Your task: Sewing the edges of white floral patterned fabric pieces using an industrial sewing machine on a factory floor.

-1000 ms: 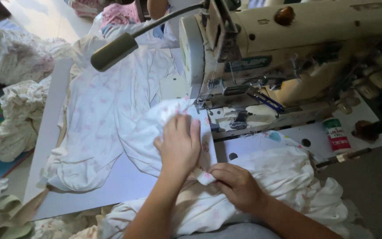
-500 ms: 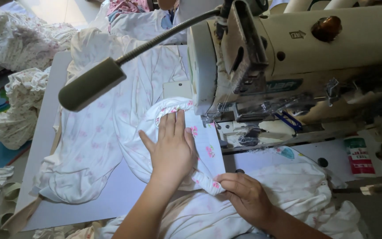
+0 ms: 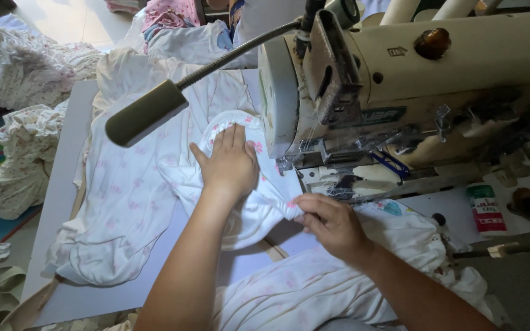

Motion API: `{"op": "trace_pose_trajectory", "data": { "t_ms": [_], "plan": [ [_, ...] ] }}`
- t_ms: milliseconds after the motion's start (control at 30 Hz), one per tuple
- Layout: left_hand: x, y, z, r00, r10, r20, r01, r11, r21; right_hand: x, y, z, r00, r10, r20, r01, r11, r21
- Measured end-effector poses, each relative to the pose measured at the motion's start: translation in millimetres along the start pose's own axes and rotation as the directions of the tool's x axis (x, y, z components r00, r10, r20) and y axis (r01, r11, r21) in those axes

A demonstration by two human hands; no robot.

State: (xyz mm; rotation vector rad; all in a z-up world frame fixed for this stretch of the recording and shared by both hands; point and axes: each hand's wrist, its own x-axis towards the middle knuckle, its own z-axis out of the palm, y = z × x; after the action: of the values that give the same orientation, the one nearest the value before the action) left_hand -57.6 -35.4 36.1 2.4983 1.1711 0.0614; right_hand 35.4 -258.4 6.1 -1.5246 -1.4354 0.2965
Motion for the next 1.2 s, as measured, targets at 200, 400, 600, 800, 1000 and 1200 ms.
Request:
{"op": "trace_pose_trajectory", "data": {
  "t_ms": [200,400,600,800,1000,1200],
  "plan": [
    [12,-37,-16,0.995,0.09,-0.048,-0.086,0.994,0.069,24,-1,-2,0.996,0.086,-0.014,-0.084,0.99,0.115],
    [-119,-118,-88,0.921,0.389,0.0,-0.385,0.914,0.128,40,-10,-13,0.988,0.126,0.091,-0.133,0.989,0.07],
    [-291,-146,-140,0.648,0.697,-0.306,-0.61,0.716,0.34,58,-44,8,0.938,0.066,0.339,0.093,0.897,-0.433],
    [-357,-131,-165,0.645,0.628,-0.435,-0.515,0.778,0.359,27,-121,38,0.831,-0.407,0.379,0.458,0.888,-0.051],
    [-298,-138,-154,0.593,0.655,-0.469,-0.597,0.748,0.289,-34,-122,4,0.87,-0.302,0.389,0.372,0.921,-0.117],
    [-158,-43,-11,0.828,0.437,-0.351,-0.519,0.834,-0.185,-80,-87,5,0.954,-0.19,0.233,0.199,0.98,-0.015]
  ]
}}
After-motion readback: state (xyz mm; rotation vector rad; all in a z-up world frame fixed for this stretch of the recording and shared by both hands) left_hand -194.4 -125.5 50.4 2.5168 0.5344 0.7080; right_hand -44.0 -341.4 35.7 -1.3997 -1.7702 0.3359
